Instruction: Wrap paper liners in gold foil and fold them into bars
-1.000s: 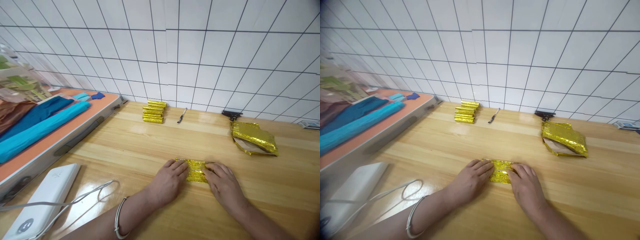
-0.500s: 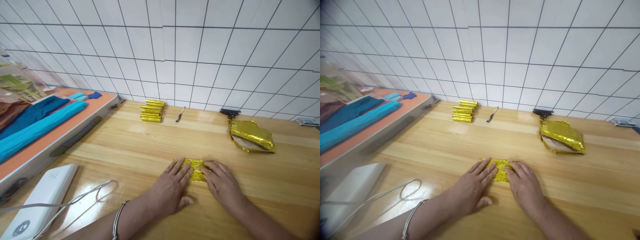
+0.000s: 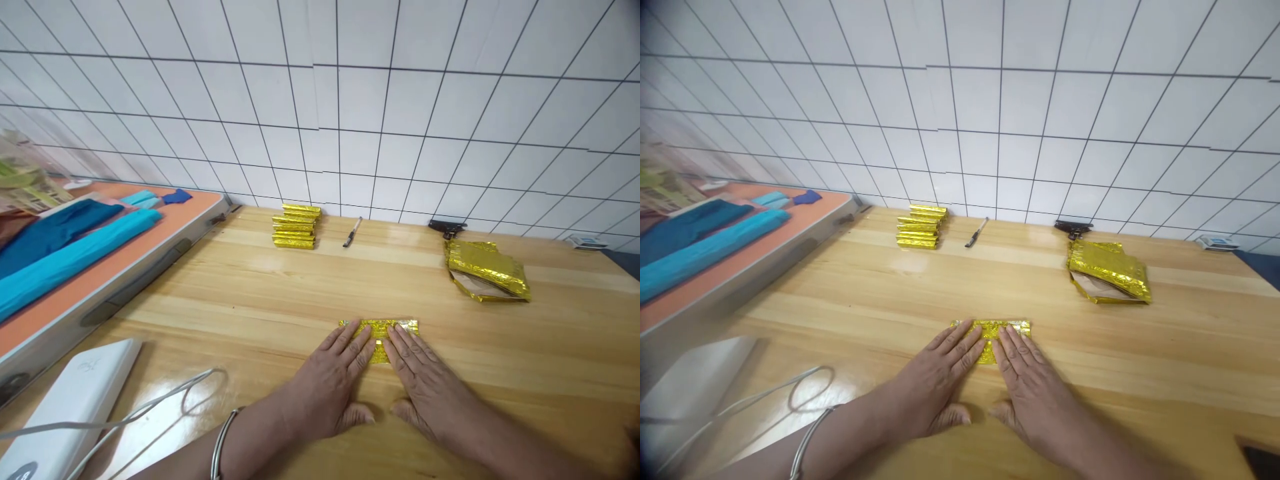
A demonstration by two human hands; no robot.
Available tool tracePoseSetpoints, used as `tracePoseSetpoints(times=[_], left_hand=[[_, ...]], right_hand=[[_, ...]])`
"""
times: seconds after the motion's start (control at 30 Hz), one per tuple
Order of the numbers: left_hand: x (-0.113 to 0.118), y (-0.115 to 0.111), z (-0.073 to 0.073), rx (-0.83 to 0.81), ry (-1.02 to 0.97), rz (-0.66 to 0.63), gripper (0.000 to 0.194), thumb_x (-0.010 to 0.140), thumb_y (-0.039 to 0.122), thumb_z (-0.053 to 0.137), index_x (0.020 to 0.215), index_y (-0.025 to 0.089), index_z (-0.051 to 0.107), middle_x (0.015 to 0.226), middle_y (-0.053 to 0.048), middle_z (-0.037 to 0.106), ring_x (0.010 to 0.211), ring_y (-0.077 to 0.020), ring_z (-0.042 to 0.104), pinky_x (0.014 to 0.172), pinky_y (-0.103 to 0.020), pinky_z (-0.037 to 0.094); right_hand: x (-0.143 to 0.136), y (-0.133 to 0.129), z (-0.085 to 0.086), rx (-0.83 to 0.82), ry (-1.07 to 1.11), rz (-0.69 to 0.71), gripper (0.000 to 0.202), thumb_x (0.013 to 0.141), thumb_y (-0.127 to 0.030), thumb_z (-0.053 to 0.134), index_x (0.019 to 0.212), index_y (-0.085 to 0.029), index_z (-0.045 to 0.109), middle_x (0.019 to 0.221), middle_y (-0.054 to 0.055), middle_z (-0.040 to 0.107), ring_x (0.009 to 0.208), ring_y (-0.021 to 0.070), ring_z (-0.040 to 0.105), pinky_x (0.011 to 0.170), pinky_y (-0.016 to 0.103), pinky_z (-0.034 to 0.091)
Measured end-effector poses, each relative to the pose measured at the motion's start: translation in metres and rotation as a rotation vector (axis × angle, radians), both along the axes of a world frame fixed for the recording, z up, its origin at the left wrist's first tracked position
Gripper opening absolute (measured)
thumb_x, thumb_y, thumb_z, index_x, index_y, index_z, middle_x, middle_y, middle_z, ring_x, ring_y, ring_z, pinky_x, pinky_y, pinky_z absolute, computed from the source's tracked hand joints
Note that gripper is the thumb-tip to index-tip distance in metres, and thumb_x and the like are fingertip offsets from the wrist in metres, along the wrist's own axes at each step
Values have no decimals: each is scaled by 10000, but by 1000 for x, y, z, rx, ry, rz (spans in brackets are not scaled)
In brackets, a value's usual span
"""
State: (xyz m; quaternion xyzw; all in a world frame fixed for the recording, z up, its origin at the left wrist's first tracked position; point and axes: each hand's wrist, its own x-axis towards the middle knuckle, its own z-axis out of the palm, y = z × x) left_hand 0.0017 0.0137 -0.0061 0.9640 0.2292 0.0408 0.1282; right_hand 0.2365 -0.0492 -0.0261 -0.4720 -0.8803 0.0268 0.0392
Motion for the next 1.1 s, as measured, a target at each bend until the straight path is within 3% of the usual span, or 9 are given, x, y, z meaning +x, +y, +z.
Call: tracePoseSetpoints(times=[0.17,0.27,0.37,0.47,0.53,0.57,0.73,0.87,1.1], left_hand=[[-7,-8,8,-23,51,21,844,799,686,279,1417,126,150,1468,-159,151,1347,-351,67,1056,-489,173],[-11,-11,12,-44,66,5,810,810,672,281,1419,153,155,1460,-140,198,1342,-331,124,1049,-458,209],[-13,-13,14,-58,70,-35,787,819,662,274,1420,166,155,1453,-129,229,1331,-312,179,1047,-430,225],[-13,-14,14,-49,77,-45,816,809,676,274,1421,153,144,1454,-142,216,1325,-323,191,1044,-442,222],[-12,-15,13,-35,69,-42,816,813,671,272,1422,144,137,1457,-146,204,1328,-323,181,1051,-442,207],[-11,-16,13,-29,62,-41,809,818,663,274,1421,142,137,1457,-146,203,1330,-319,177,1054,-439,202],[-12,-23,10,-43,47,-14,790,824,653,282,1419,147,159,1463,-140,189,1334,-323,160,1057,-439,193],[-12,-31,10,-71,51,22,800,818,670,253,1420,151,154,1476,-127,142,1339,-330,128,1051,-433,214],[-6,-23,14,-57,44,-15,689,861,599,268,1382,149,282,1431,-124,290,1308,-290,248,1060,-417,236]], right_hand=[[16,22,17,-144,48,112,651,881,-425,413,1425,-178,154,1476,92,156,1351,238,135,1083,444,236],[23,42,26,-198,131,156,450,911,-361,373,1344,-235,380,1418,47,341,1311,198,281,1070,425,262],[14,54,31,-151,245,38,284,905,-308,400,1048,-259,640,1216,24,582,1138,174,506,1023,405,331],[-11,55,29,-48,240,-162,292,885,-289,426,756,-207,675,961,54,686,917,184,609,921,398,424],[-29,52,22,35,213,-291,282,881,-261,410,801,-174,666,903,93,681,915,211,601,864,402,459],[-36,50,17,76,220,-301,270,879,-229,397,882,-163,659,993,108,660,1006,220,566,909,409,433],[-43,44,-4,73,188,-219,462,873,-187,348,1328,-119,388,1403,129,356,1313,225,267,1058,458,280],[-32,59,0,-32,166,-67,486,899,-246,317,1373,-136,317,1446,101,276,1340,196,198,1088,423,236],[-24,103,11,-94,190,188,473,909,-255,332,1377,-182,316,1430,70,320,1335,169,212,1095,387,214]])
